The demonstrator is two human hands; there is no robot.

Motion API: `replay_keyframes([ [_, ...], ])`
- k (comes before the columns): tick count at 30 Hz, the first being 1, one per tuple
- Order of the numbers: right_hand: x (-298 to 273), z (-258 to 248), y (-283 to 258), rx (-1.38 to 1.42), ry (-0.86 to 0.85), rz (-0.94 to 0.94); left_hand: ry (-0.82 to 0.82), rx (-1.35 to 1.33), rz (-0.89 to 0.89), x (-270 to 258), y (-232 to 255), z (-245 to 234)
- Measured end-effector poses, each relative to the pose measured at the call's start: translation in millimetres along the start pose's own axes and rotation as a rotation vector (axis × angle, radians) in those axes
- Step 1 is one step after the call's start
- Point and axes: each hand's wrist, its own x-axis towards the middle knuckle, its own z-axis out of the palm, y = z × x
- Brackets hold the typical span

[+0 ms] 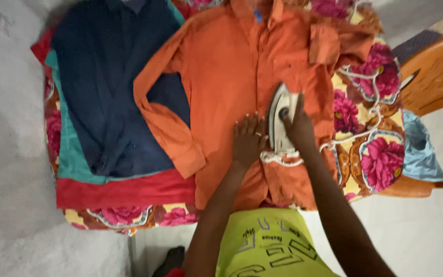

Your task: The person irons a dark blue shirt on a floral-patterned bed, smoothing the fabric with one hand while moving the iron with the other. After finishing the blue shirt, they pick up an orange shirt from a nearby chair, lay it on the bed, and begin ironing it as well.

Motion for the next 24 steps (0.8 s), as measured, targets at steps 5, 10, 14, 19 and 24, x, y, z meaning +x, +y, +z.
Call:
replay_keyframes([
  [5, -14.9, 0.6, -10.5, -0.050, 0.077, -0.041, -0.017, 0.034, 0.011, 4.7, -9.6, 8.3],
  [10, 30.4, 0.7, -4.8, -0.060, 0.103, -0.044, 0.051, 0.018, 0.043, 0.8, -8.8, 5.6],
  [14, 68.2, -6.1, -8.2, -0.031, 0.091, -0.017, 0.128, 0.024, 0.083, 2.9, -9.9, -0.3],
  [19, 42.1, -12.6, -14.2, -0.020, 0.052, -0.031, 0.048, 0.016, 0.047, 2.4, -8.6, 2.9],
  [24, -13.9, -9.4, -19.5, -0.026, 0.031, -0.040, -0.008, -0.005, 0.039, 3.6, -7.2, -2.5],
])
